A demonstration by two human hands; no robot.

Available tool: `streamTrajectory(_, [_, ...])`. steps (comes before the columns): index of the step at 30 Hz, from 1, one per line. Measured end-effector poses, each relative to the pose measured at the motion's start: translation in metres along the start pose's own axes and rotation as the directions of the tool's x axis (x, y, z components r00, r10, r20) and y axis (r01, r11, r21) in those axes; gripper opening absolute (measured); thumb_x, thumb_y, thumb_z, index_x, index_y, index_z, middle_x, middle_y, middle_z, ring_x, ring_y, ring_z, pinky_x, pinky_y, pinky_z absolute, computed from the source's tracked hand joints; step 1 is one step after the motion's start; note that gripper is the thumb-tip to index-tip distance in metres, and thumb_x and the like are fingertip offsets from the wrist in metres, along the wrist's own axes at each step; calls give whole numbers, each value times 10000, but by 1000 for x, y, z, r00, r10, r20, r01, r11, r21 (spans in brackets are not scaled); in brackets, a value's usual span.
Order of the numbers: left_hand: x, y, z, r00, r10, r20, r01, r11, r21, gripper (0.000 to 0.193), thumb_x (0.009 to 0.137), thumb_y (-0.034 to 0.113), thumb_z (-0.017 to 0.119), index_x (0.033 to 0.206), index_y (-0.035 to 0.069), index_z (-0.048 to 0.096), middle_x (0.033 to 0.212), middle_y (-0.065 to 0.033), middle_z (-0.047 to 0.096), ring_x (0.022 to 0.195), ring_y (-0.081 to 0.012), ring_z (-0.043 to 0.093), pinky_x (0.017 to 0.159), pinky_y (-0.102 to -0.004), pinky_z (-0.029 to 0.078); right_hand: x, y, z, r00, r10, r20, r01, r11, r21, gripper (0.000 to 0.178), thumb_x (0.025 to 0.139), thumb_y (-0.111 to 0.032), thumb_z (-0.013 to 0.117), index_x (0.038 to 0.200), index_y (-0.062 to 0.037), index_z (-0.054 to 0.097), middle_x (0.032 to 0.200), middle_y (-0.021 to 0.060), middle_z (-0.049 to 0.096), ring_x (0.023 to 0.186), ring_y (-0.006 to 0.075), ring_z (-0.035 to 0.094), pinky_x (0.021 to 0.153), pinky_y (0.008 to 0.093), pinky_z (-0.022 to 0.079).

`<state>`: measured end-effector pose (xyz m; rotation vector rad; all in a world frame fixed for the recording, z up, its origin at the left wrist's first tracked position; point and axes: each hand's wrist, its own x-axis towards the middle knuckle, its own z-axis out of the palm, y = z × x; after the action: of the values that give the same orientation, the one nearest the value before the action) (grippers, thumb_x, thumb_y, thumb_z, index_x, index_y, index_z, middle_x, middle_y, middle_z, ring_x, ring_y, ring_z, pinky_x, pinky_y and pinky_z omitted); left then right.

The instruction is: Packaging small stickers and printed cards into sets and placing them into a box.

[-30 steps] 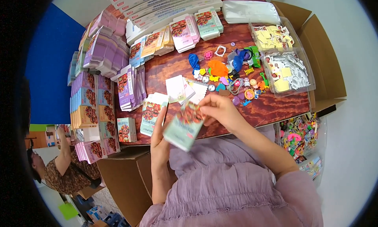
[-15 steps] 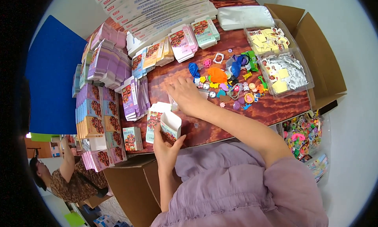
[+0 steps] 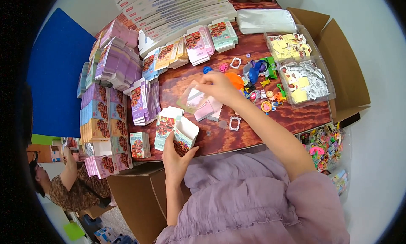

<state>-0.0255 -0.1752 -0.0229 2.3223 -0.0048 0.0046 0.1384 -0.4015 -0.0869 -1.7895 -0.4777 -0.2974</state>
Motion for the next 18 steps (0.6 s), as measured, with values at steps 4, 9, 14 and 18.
streamTrajectory(4, [-2,4,3,1000,2,-3,-2,996,89,777,685,178,884,1308,-48,479,1154,-217,600,1053,-351,599,894,-418,482,-25,-90,-23,814,554,177,-581,756,302,173,923,-152,682,836,-8,645,688,-27,590,626,42,500,555,244,381])
streamTrajectory(9, [3,15,12,994,104,27,-106,983,147,762,674,154,878,1305,1,480,1161,-196,588,1077,-367,562,885,-443,475,-78,-93,-10,907,422,-2,-422,906,22,164,895,-140,687,812,-10,630,628,29,556,559,101,488,529,295,389])
streamTrajectory(14, [3,21,19,967,233,104,-248,951,182,764,682,111,855,1329,10,462,1237,-198,558,1128,-377,540,920,-459,468,-79,-99,-20,941,280,190,-232,942,-241,180,802,-156,737,764,-29,615,909,88,624,862,255,583,725,373,455])
streamTrajectory(18, [3,18,34,970,237,59,-243,961,134,764,686,72,838,1346,20,455,1277,-201,536,1157,-399,525,953,-466,459,-76,-105,3,996,87,25,-68,900,-431,271,720,-144,778,863,-36,575,1194,142,566,1111,349,527,894,440,454])
